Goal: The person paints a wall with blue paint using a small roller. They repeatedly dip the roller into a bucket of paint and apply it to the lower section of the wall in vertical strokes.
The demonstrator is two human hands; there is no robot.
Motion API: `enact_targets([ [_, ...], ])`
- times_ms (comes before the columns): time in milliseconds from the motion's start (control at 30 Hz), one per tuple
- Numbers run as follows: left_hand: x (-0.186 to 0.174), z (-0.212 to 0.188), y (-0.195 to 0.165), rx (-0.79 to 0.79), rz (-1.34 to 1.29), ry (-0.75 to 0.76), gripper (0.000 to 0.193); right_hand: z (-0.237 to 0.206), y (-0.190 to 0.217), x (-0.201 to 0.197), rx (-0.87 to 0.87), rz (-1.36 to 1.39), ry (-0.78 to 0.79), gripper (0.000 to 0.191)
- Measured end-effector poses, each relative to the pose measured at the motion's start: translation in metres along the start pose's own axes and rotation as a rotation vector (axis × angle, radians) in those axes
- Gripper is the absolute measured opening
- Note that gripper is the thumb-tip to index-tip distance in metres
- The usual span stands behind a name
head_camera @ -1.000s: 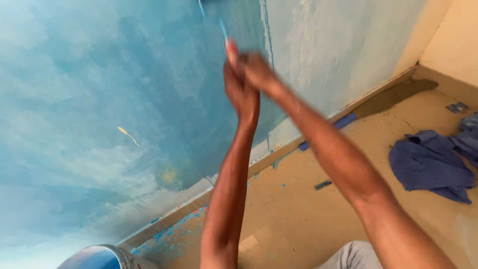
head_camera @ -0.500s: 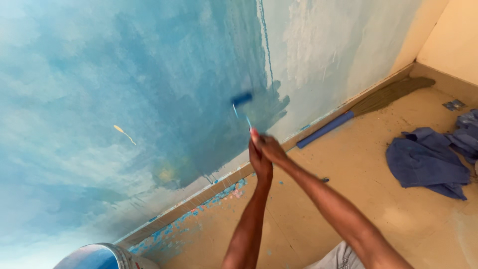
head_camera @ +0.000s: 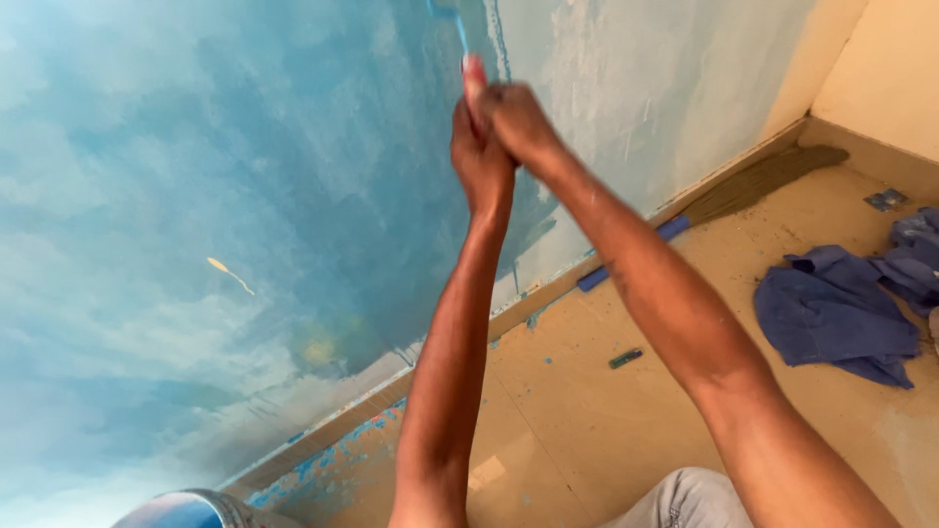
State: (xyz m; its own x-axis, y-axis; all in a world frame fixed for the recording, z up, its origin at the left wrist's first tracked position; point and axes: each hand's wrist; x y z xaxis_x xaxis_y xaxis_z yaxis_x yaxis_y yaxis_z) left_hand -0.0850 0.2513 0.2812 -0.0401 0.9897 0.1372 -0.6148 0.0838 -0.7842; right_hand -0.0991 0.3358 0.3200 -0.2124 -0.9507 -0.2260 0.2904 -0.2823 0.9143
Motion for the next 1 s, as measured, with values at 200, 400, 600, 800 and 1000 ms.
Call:
enact_targets([
  [200, -0.002, -0.07, 0.047, 0.108, 0.017, -0.033, 0.035, -0.042, -0.068, 0.008, 0.033, -0.034, 0.065, 0.062],
  [400, -0.027, -0.217, 0.156, -0.111, -0.255, -0.091, 0.035, -0.148, -0.181, 0.042, 0.357, -0.175, 0.203, 0.071],
  [600, -0.024, -0.204, 0.153, -0.075, -0.121, -0.073, 0.027, -0.141, -0.17, 0.04, 0.339, -0.231, 0.175, 0.08],
  [800, 0.017, -0.05, 0.039, 0.19, -0.067, -0.039, 0.028, -0.029, -0.047, -0.01, 0.075, -0.156, 0.021, 0.08],
  [1000, 0.028, -0.026, 0.021, -0.042, 0.011, -0.018, 0.035, -0.01, -0.023, -0.026, 0.056, 0.062, 0.044, 0.058],
])
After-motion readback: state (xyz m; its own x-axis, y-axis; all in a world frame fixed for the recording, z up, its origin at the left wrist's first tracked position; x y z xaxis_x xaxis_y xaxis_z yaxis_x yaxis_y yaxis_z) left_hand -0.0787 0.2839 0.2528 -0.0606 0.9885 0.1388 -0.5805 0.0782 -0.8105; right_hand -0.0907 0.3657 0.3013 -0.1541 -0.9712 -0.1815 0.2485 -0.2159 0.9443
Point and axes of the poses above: each hand's wrist, its own z-axis towards the middle knuckle, its own x-axis out of the palm, y = z × x, and after that the axes turned 7 degrees about x, right-handed
